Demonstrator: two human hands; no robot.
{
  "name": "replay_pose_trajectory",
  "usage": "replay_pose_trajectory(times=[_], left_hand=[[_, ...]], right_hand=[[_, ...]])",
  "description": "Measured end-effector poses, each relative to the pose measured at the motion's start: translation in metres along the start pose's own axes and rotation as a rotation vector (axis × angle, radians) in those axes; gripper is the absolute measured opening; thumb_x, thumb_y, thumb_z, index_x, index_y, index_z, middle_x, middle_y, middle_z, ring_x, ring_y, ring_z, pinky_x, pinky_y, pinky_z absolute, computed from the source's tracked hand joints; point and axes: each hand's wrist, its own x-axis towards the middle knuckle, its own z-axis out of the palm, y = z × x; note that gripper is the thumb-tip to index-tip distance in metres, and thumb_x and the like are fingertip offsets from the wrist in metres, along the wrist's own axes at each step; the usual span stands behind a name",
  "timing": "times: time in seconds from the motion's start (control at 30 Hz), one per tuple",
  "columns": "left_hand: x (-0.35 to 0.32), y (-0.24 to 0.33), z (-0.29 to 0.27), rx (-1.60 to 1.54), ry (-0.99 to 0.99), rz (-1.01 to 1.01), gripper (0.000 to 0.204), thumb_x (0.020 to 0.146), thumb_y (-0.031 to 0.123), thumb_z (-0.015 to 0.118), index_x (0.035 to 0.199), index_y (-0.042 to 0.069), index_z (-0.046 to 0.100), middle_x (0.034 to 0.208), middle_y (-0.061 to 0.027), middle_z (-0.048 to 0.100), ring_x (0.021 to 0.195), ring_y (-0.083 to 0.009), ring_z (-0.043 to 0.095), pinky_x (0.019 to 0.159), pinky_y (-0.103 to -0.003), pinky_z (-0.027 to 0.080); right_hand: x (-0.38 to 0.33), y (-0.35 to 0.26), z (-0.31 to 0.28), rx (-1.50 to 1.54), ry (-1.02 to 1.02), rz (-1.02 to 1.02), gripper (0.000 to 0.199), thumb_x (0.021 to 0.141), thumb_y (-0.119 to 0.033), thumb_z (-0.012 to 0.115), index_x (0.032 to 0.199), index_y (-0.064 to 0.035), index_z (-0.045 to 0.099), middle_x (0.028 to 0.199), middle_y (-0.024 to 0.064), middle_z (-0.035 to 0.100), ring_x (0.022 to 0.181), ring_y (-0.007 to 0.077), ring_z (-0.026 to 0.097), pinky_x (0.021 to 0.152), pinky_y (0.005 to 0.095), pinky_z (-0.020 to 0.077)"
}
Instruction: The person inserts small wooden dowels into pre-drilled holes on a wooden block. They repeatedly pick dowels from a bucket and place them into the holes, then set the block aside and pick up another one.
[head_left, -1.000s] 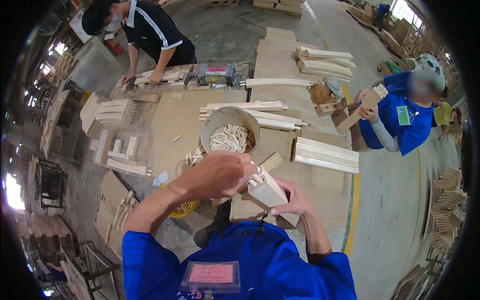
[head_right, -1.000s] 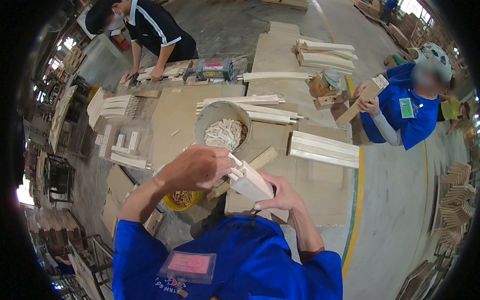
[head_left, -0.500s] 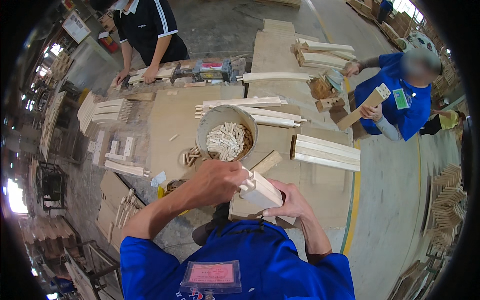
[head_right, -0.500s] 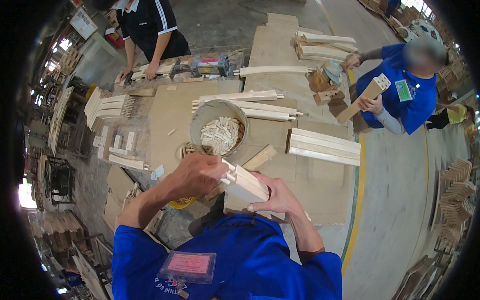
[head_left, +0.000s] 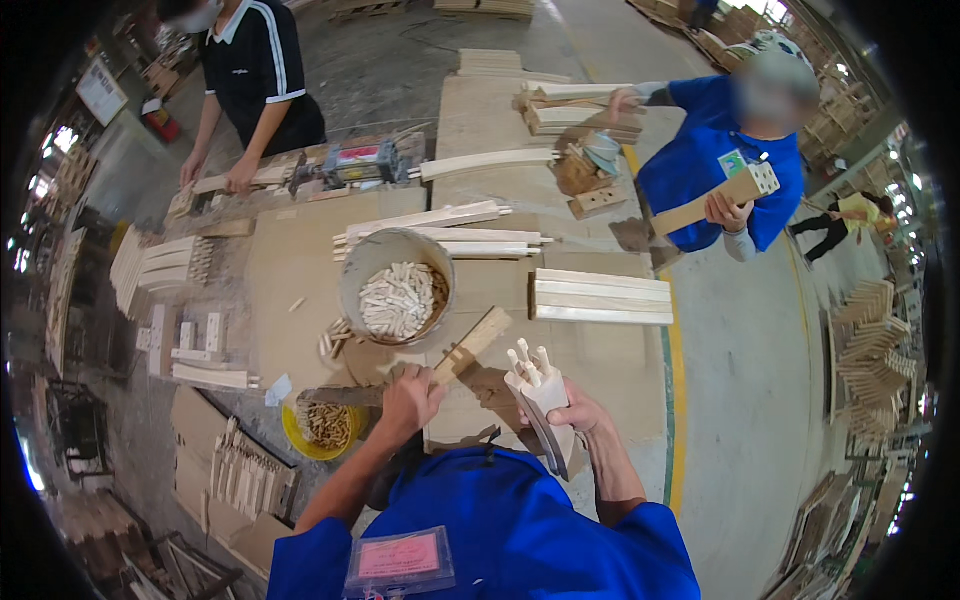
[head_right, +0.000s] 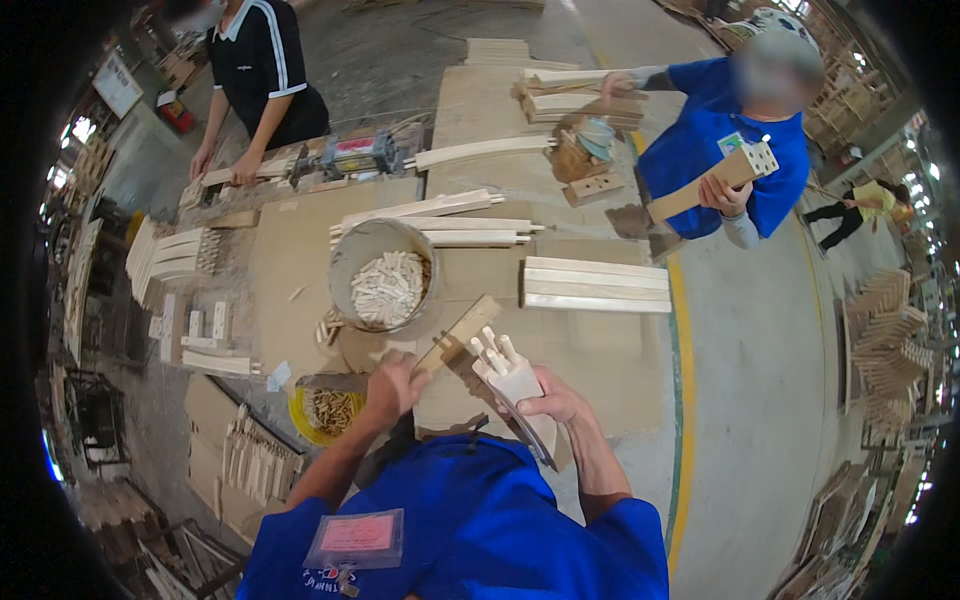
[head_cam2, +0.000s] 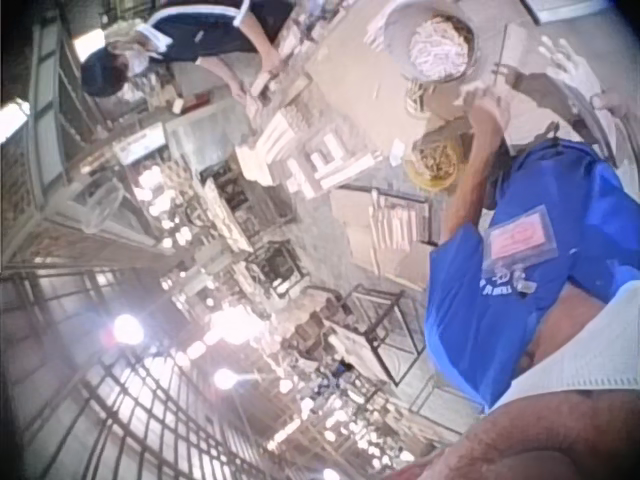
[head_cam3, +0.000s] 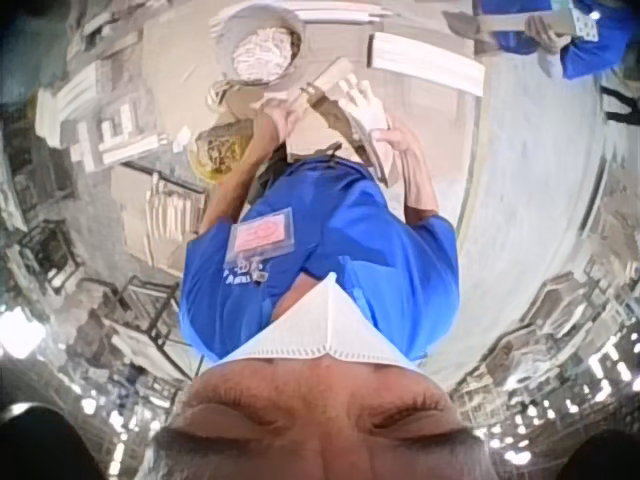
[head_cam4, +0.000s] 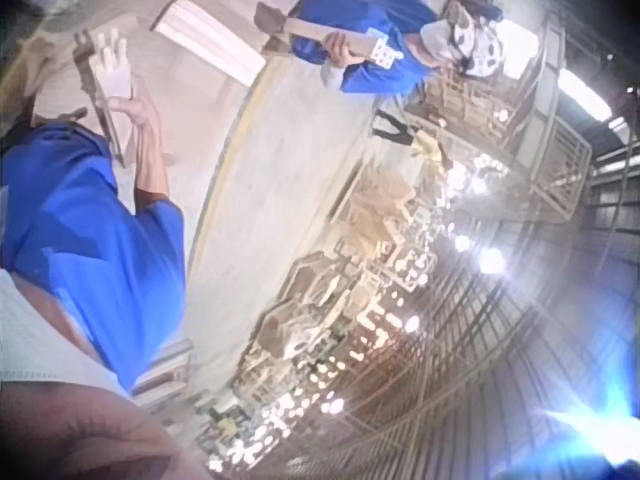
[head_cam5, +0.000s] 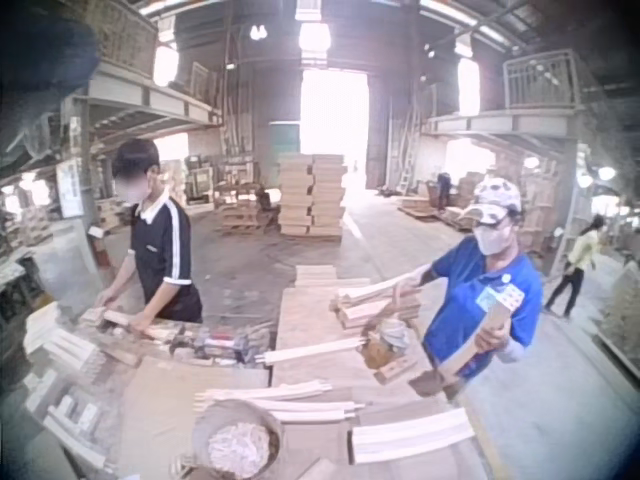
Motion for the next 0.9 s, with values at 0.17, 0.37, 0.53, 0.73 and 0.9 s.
replay_pose_trajectory(times=[0.17, 0.37, 0.53, 0.73, 0.9], left_hand=[[-0.03, -0.012, 0.051, 0.107, -0.276, -0.218, 0.051, 0.079, 0.024, 0.075, 0.12, -0.001, 0.056, 0.112, -0.0243, 0.059, 0.103, -0.041, 0.061, 0.089, -0.049, 0.05], [-0.047, 0.0, -0.014, -0.585, -0.448, -0.508, 0.051, 0.079, 0.023, 0.074, 0.121, -0.001, 0.056, 0.11, -0.0192, 0.063, 0.106, -0.0304, 0.063, 0.092, -0.04, 0.052], [-0.005, 0.06, -0.155, -0.967, -0.01, -0.507, 0.045, 0.077, 0.01, 0.077, 0.118, 0.002, 0.06, 0.09, -0.0047, 0.067, 0.083, -0.0181, 0.065, 0.072, -0.032, 0.053], [0.019, 0.087, -0.211, -0.171, -0.31, -0.067, 0.02, 0.074, 0.012, 0.073, 0.09, 0.005, 0.065, 0.076, -0.0125, 0.067, 0.065, -0.0184, 0.063, 0.057, -0.034, 0.05], [0.012, 0.072, -0.206, -0.187, -0.199, 0.019, 0.019, 0.076, 0.019, 0.073, 0.086, 0.008, 0.062, 0.076, -0.0189, 0.066, 0.072, -0.029, 0.068, 0.058, -0.038, 0.051]], right_hand=[[-0.016, 0.009, -0.004, -0.198, 0.093, -0.043, 0.091, 0.057, -0.047, 0.095, 0.127, -0.0014, 0.059, 0.095, 0.0078, 0.069, 0.087, 0.0194, 0.068, 0.079, 0.0336, 0.0545], [-0.032, -0.01, 0.015, -0.184, 0.183, -0.147, 0.084, 0.058, -0.039, 0.095, 0.126, -0.0014, 0.063, 0.095, 0.0056, 0.069, 0.087, 0.016, 0.066, 0.078, 0.0311, 0.0521], [-0.03, -0.015, 0.009, -0.353, 0.17, -0.082, 0.078, 0.057, -0.033, 0.095, 0.122, -0.0015, 0.066, 0.099, 0.0006, 0.067, 0.094, 0.0107, 0.06, 0.082, 0.0279, 0.0481], [-0.017, -0.043, 0.015, -0.454, 0.06, -0.193, 0.075, 0.053, -0.031, 0.097, 0.116, -0.0019, 0.07, 0.1, 0.0014, 0.068, 0.091, 0.0098, 0.06, 0.08, 0.0263, 0.0475], [-0.007, -0.074, 0.029, -0.506, 0.122, -0.175, 0.07, 0.053, -0.028, 0.097, 0.113, -0.0027, 0.071, 0.095, 0.0016, 0.068, 0.088, 0.0097, 0.06, 0.078, 0.0265, 0.0472]])
